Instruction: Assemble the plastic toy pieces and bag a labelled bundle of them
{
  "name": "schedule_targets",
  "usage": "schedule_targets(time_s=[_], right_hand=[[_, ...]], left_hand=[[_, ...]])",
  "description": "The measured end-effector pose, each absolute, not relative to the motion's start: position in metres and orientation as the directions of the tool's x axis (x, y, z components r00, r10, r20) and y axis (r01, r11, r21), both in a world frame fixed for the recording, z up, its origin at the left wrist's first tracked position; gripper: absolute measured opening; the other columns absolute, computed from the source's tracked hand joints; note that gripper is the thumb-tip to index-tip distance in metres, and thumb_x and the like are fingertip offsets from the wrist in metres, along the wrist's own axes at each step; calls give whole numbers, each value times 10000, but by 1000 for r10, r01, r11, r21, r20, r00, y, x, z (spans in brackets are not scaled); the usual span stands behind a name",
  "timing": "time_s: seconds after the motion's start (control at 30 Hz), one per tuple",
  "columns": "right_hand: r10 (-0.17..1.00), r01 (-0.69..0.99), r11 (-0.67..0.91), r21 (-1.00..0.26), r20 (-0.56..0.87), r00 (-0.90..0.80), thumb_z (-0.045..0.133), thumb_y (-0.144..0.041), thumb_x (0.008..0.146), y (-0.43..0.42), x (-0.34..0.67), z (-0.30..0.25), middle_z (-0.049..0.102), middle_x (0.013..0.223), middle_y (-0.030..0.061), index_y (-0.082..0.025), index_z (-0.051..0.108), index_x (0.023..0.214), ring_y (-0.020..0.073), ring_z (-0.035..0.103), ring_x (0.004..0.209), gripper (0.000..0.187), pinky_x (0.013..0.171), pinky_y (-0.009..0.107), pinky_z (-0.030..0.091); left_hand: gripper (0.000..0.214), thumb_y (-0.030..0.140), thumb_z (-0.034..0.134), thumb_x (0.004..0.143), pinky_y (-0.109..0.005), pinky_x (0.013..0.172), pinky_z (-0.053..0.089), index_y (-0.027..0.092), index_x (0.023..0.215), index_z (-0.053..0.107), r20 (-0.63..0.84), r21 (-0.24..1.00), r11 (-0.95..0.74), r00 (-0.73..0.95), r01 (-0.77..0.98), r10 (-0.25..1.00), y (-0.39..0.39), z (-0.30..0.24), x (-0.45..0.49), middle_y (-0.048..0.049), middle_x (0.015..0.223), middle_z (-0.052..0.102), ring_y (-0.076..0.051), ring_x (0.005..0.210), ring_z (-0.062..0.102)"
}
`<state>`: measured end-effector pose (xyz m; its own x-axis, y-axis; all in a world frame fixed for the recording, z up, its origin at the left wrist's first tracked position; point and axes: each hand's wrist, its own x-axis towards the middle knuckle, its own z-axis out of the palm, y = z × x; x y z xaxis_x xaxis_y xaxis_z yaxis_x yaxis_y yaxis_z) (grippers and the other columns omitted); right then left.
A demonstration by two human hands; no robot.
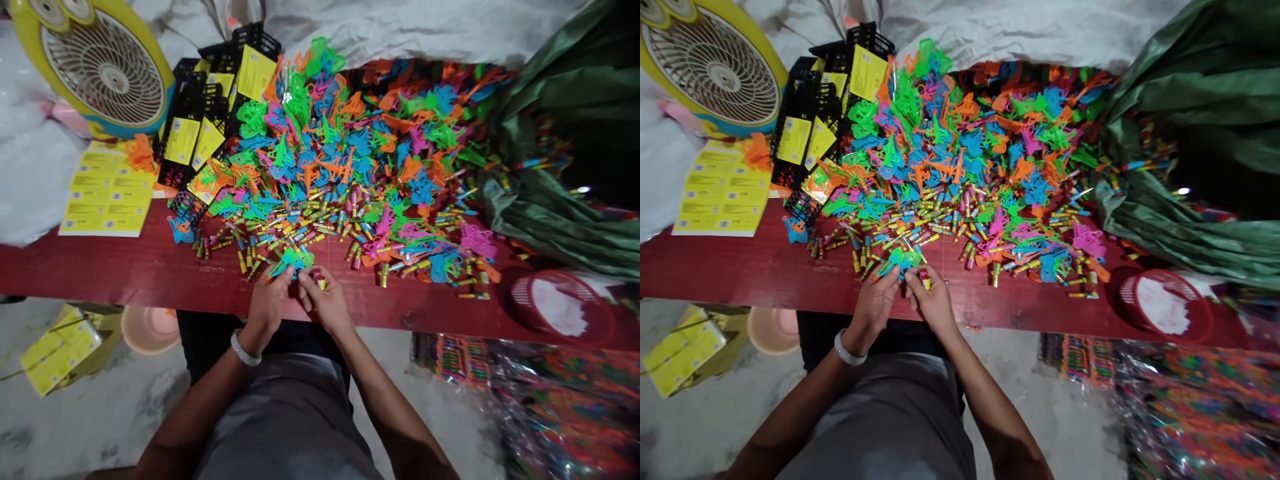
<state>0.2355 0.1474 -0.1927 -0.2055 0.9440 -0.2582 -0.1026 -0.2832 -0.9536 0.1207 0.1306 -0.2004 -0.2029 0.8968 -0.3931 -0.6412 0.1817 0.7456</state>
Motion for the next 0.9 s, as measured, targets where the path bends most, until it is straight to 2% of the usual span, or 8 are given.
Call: schedule_targets(time_s=[0.17,0.33,0.4,0.5,0.6,0.73,0.9], right_hand=[[936,-63,-259,-964,-234,-262,727,-619,808,154,244,-194,530,545,-93,-231,538,876,69,386,383,437,393,208,304],[879,-18,-327,-945,-297,-372,644,-650,859,138,228,-204,568,599,-74,-243,522,879,84,408,401,425,390,217,301],[867,71,-266,-961,-270,-418,651,-654,851,135,227,-208,560,628,-66,-241,545,912,96,434,450,430,424,226,341],[911,176,-73,-982,-137,-388,638,-612,882,142,234,-208,607,779,-22,-243,559,1026,125,532,593,405,552,253,449],[921,215,48,-975,-40,-389,589,-549,938,152,242,-204,632,833,-2,-241,563,1040,148,596,686,326,704,290,504],[923,215,49,-975,-38,-382,587,-522,944,154,243,-203,638,748,-15,-236,596,1024,164,619,672,298,725,306,509],[928,205,9,-979,-69,-367,588,-524,942,150,240,-209,663,725,-10,-218,626,1080,170,632,654,338,702,310,510]], left_hand=[[267,273,912,596,-281,757,498,188,771,728,-375,835,258,-158,-486,914,128,-204,97,22,730,712,-150,728,653],[280,371,870,681,-274,656,486,190,818,706,-380,742,190,-169,-643,909,123,-204,96,24,737,680,-104,594,570],[273,385,859,700,-275,700,492,188,811,706,-394,744,183,-201,-643,897,121,-205,96,26,746,684,-105,614,581],[287,377,870,694,-274,802,488,202,883,743,-362,804,142,-286,-578,887,117,-207,90,13,844,735,-135,769,643],[274,391,866,708,-275,817,482,206,885,769,-342,835,161,-268,-526,901,116,-209,87,9,839,747,-140,787,641],[247,385,878,691,-270,774,487,194,806,773,-350,838,178,-258,-516,901,115,-210,90,12,760,730,-132,730,623],[225,373,860,713,-271,767,477,201,819,761,-333,842,149,-283,-519,899,115,-212,94,11,799,742,-137,739,626]])
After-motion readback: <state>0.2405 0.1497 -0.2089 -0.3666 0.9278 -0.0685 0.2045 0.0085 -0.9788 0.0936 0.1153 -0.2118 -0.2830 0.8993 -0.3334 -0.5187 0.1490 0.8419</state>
